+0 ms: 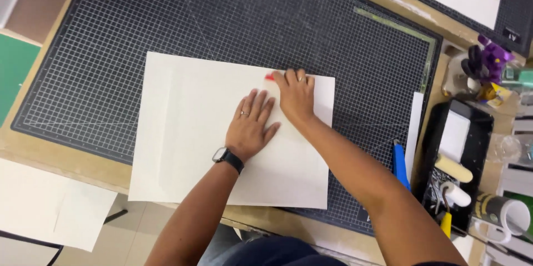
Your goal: Smoothing a sheet of paper onto a cardboard base using a squeegee and applying adhesive to cardboard strips.
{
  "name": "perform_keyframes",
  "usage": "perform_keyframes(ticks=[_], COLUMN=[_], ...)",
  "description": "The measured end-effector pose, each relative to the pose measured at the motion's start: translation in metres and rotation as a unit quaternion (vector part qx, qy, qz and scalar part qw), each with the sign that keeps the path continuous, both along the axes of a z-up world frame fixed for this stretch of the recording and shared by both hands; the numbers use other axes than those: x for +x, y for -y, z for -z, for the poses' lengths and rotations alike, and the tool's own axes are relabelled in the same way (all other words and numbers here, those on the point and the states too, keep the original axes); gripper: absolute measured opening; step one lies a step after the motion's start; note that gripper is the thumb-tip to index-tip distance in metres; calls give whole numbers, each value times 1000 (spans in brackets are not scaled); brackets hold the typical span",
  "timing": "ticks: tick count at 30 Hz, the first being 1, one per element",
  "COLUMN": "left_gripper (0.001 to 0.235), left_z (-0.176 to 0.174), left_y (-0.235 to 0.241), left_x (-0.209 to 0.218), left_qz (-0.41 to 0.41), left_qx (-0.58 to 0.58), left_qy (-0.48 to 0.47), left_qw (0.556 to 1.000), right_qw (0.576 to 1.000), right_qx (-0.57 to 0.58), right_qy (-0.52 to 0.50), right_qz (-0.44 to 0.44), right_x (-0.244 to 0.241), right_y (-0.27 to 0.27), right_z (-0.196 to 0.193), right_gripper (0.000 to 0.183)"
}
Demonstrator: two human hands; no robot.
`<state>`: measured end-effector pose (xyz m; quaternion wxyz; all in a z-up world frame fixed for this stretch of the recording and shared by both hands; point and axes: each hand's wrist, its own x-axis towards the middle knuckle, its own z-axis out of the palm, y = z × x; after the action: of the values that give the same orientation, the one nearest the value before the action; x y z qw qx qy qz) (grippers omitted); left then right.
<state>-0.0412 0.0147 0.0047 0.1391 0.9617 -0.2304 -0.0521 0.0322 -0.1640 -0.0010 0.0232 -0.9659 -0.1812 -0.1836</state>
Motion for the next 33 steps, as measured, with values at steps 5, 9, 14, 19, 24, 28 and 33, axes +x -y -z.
perform_keyframes(ticks=[5, 9, 14, 19, 24, 28, 33], left_gripper=[70, 68, 66, 69, 70, 70, 70], left_z=[-5, -1, 9, -6, -8, -12, -16], left_y=[-3, -3, -15, -76, -88, -89, -90], left_x=[0, -1, -2, -12, -18, -23, -15], left_qz=[11, 8, 10, -53, -81, -69, -54], left_qx=[10, -7, -39, -27, 45, 49, 49], left_qy=[-9, 13, 31, 20, -21, -32, -66], left_qw=[1000, 1000, 999, 998, 995, 996, 995], right_qw=[1000, 998, 1000, 999, 995, 994, 997], right_qx=[0, -1, -10, -19, -54, -44, -47], right_qy=[1, -62, -25, -47, -82, -91, -66], right_qz=[-7, -13, -9, 11, -8, 47, 8], right_x=[8, -2, 14, 15, 3, 3, 6], right_y=[-13, -12, -21, -25, -41, -63, -78], right_z=[-2, 12, 5, 3, 12, -4, -14], right_gripper=[25, 49, 34, 29, 30, 28, 26])
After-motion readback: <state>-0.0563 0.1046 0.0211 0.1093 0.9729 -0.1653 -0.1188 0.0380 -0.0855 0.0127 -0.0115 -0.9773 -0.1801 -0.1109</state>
